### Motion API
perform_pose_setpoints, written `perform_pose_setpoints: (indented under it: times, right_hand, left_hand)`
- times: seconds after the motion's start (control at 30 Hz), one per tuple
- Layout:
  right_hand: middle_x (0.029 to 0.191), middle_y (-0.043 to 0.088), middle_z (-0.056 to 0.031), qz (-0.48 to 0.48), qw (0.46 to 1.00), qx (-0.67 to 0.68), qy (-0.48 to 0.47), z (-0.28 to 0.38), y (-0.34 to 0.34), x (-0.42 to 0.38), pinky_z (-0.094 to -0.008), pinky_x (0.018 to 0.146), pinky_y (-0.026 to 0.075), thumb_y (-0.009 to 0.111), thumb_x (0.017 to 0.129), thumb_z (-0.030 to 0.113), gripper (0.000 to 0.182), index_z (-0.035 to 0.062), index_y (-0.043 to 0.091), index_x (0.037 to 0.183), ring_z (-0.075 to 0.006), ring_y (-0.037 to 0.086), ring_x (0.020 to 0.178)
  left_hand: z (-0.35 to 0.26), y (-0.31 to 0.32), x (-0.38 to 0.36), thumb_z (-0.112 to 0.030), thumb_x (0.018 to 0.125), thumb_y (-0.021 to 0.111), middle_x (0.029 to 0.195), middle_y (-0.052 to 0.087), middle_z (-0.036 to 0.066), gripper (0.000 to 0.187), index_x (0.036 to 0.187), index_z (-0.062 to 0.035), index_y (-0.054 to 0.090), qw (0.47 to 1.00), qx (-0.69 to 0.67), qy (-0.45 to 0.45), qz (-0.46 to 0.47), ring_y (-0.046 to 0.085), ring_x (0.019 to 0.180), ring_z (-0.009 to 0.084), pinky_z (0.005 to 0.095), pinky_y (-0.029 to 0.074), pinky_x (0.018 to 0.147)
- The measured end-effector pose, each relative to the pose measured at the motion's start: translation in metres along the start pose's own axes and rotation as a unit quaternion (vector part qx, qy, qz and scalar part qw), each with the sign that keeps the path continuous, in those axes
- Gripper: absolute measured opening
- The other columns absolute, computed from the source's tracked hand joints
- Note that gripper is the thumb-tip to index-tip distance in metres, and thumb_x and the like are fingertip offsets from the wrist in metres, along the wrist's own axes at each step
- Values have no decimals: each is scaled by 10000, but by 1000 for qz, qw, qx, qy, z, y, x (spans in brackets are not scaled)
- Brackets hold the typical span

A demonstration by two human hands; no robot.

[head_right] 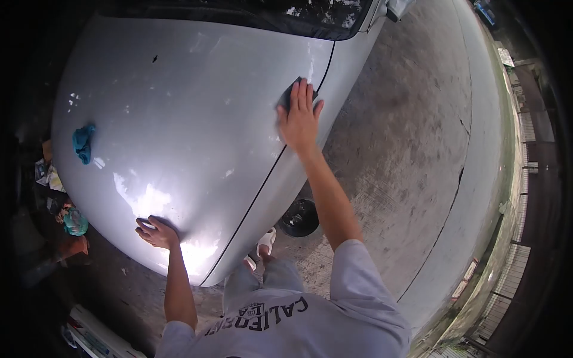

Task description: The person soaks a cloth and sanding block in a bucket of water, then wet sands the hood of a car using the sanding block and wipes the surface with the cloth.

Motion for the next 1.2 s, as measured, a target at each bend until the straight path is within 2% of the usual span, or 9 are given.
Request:
perform_pose_setpoints:
  times: [0.1,0.27,0.37,0.5,0.67,0.77,0.93,1.1,1.2]
  right_hand:
    - [1651,196,-215,-11,999,-26,19,-28,4,46,-663,1172,163,467,1029,382,710,-21,239,1567,-386,173,1531]
    - [1662,179,-195,128,990,34,-52,80,18,-129,-666,1173,162,565,974,405,786,1,253,1571,-369,172,1538]
    - [1670,186,-155,80,993,12,-89,37,3,-53,-660,1178,159,523,996,417,756,34,244,1585,-341,181,1540]
    - [1662,223,-142,-58,997,-43,33,-49,3,122,-647,1176,182,428,1033,431,701,25,251,1576,-330,185,1538]
    - [1665,210,-142,0,999,26,-19,30,24,3,-638,1186,172,467,1013,454,743,23,249,1578,-341,200,1533]
    - [1662,199,-166,22,998,-13,-51,1,11,42,-633,1198,139,490,1001,440,735,3,292,1558,-346,177,1540]
    - [1661,181,-197,-74,990,-66,103,-29,7,137,-634,1195,141,445,1023,473,762,-22,247,1566,-377,182,1531]
    - [1668,167,-180,93,984,-81,-125,9,10,50,-630,1191,165,461,1015,479,764,5,243,1573,-356,185,1535]
    - [1674,134,-189,15,995,-66,78,-67,0,129,-660,1178,157,430,1031,462,772,3,163,1592,-361,168,1538]
  left_hand:
    - [-6,-6,4,-600,1024,382,1593,271,271,725,1581,-142,308,1000,2,5,-5,261,1478,429,567,269,1166]
    - [0,-1,3,-597,1026,386,1599,272,253,725,1583,-140,303,1000,22,-5,4,266,1481,412,556,274,1169]
    - [-2,-2,2,-574,1032,392,1588,297,245,708,1572,-122,324,999,31,-9,1,290,1472,402,544,290,1163]
    - [1,-1,6,-603,1029,345,1578,314,246,687,1558,-165,368,999,24,11,-21,309,1465,392,545,308,1148]
    - [1,-1,5,-627,1027,322,1576,316,246,707,1551,-156,375,999,31,-8,-8,310,1466,390,549,309,1148]
    - [9,5,6,-620,1028,346,1571,329,243,688,1544,-166,390,999,29,14,-35,319,1463,392,554,313,1140]
    - [0,-4,2,-594,1031,351,1558,345,246,648,1533,-188,407,999,9,5,-34,342,1443,406,584,322,1111]
    - [-5,-5,-7,-572,1041,359,1578,307,242,654,1544,-155,386,1000,-8,-2,-30,301,1459,409,566,294,1132]
    - [-8,-7,-3,-571,1043,350,1585,291,247,660,1552,-151,371,999,-6,12,-43,302,1454,423,565,285,1141]
Point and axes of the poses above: each hand's wrist, its own x-axis towards the middle knuckle, its own y-axis out of the palm, z = x × y, the point moved 6 cm from there along x, towards the middle knuckle
